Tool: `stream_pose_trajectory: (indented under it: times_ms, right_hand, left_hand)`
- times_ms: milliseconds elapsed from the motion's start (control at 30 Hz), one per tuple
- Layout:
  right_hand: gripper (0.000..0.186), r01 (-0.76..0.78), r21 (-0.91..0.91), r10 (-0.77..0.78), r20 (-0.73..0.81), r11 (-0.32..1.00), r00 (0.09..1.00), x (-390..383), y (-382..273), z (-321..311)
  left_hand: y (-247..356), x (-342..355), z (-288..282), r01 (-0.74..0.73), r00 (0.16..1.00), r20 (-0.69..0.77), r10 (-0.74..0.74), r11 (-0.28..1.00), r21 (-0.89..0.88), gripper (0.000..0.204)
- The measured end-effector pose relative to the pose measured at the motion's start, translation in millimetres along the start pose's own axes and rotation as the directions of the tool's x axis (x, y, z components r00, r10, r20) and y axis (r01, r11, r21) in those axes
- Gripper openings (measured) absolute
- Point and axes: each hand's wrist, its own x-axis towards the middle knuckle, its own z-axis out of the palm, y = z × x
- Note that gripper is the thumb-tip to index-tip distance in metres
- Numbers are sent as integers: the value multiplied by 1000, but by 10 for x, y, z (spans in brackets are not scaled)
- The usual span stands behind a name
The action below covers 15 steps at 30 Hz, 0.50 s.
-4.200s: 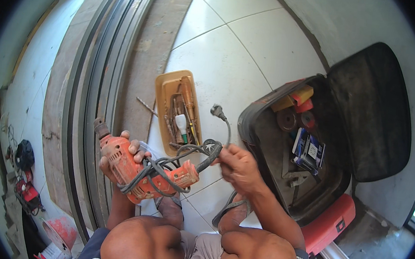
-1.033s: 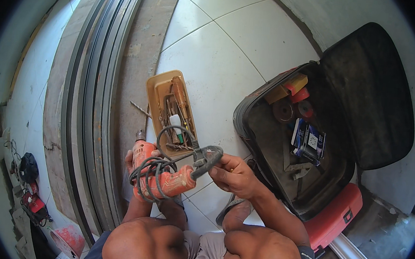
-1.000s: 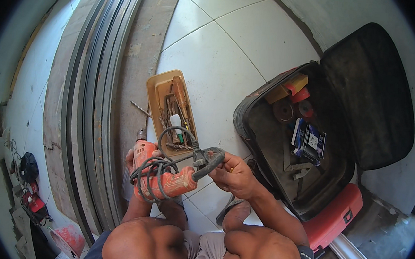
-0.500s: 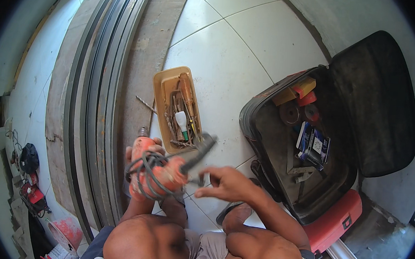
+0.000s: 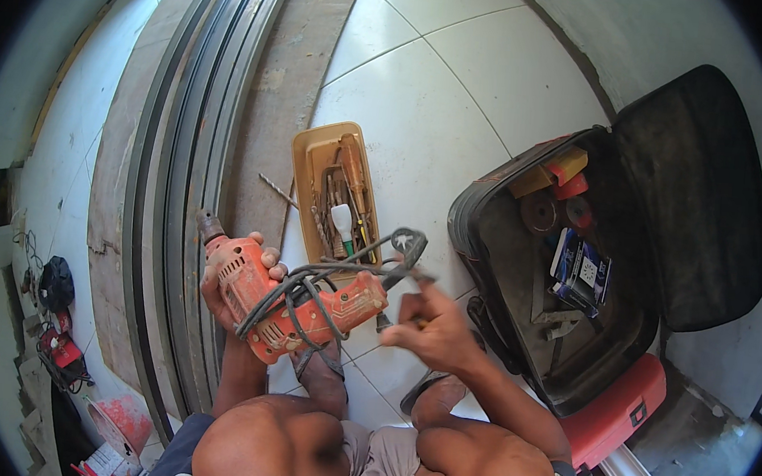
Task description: Replacing a drill bit and then using a power drill to create a hole in a concrete step.
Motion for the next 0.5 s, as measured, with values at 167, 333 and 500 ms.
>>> stream_pose_trajectory:
  times_ms: [167,333,500]
  right_hand:
    - [56,101,-38,-108,-410,994,906,213,-204,-161]
    - [47,175,-456,-266,-143,873,953,612,828,-695]
    - [53,197,-860,-250,84,470,965,293,110,145]
  left_hand:
    - [145,-4,15,146,972,107,-211,890,431,82]
    - [-223,-27,373,228,971,91,-222,972,-57,90]
    - [16,-27,668,-141,990,51,132,884,445,99]
